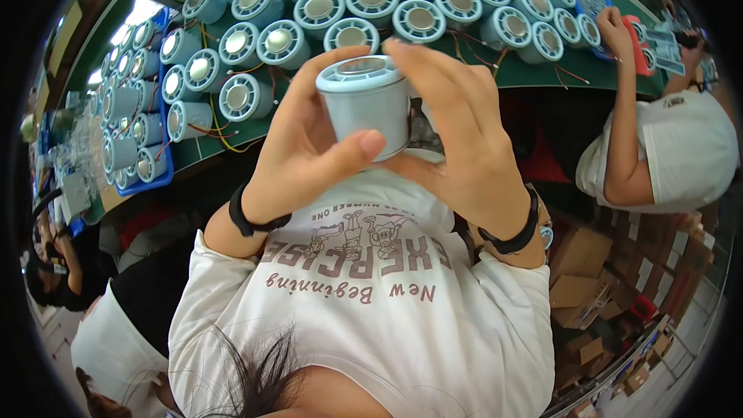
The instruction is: Cleaning electronic motor components with a cloth and packing them into plastic trays on a factory assembly line.
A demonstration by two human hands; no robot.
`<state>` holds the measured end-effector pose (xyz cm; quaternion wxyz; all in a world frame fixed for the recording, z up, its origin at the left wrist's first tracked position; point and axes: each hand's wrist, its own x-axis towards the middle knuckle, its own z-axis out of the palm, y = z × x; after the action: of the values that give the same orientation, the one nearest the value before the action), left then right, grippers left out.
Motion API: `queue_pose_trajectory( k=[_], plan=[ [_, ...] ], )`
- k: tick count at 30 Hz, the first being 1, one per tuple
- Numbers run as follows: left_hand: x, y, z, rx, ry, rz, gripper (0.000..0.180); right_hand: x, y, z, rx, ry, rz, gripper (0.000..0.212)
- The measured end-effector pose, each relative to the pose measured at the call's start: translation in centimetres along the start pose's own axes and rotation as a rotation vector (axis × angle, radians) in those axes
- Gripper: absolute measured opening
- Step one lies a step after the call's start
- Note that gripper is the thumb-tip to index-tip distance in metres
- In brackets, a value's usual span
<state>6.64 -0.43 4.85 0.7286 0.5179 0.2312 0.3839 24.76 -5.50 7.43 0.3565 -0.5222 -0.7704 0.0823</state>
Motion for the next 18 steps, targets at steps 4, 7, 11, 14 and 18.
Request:
queue_pose_trajectory(
  k=[4,7,11,14,18],
  plan=[
    [2.9,-1.6,1.7,-0.651,-0.239,-0.524,0.065,-5.3,1.3,-1.3,0.668,0.548,0.107,0.033],
    [4.3,-3.3,3.8,-0.583,-0.293,-0.763,0.052,-10.4,1.8,-3.4,0.251,0.525,0.746,0.021],
    [5.8,-6.6,7.7,-0.549,-0.318,-0.912,0.038,-15.1,2.5,-1.5,0.53,0.682,1.075,0.019],
    [6.8,-9.3,9.7,-0.469,-0.376,-0.97,0.035,-15.9,2.6,-0.6,0.61,0.799,1.142,0.017],
    [8.3,-11.5,11.5,-0.373,-0.46,-1.017,0.034,-16.2,3.0,-0.3,0.495,0.966,1.071,0.016]
  ],
)
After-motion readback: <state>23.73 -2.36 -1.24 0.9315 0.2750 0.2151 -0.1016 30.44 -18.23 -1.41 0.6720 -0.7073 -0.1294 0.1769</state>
